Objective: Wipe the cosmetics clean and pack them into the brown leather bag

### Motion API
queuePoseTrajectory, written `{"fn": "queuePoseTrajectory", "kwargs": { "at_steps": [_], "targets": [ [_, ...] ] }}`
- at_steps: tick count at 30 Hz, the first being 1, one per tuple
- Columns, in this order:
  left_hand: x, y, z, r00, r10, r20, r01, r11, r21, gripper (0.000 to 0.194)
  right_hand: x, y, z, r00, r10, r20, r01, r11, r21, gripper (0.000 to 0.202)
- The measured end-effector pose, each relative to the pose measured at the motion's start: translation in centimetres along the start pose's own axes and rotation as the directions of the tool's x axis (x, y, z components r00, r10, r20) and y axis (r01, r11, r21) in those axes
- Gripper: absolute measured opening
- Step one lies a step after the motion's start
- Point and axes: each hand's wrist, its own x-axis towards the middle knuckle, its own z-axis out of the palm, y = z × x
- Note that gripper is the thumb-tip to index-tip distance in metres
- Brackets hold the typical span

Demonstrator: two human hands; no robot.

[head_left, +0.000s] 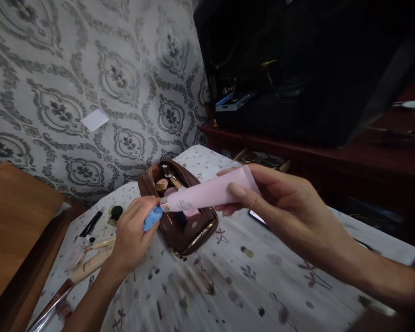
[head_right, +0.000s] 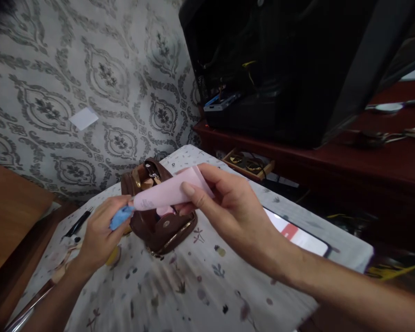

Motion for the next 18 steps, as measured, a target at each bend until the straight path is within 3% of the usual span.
{"fn": "queuePoseTrajectory", "kwargs": {
  "at_steps": [7, 13, 18],
  "targets": [
    [-1.9, -0.9, 0.5, 0.999, 0.008, -0.052, -0.009, 1.0, -0.005, 0.026, 3.7, 1.4, 1.1, 0.995, -0.09, 0.041, 0.094, 0.987, -0.129, 0.026],
    [-2.2, -0.8, 0.9, 0.994, -0.056, -0.093, 0.049, 0.996, -0.077, 0.028, 8.1, 2.2, 4.6, 0.962, -0.092, 0.258, 0.17, 0.938, -0.301, 0.015],
    [-2.3, -0.7, 1.1, 0.991, -0.106, -0.083, 0.094, 0.986, -0.139, 0.028, 11.4, 2.7, 8.0, 0.916, -0.023, 0.4, 0.226, 0.854, -0.468, 0.014]
  ]
}}
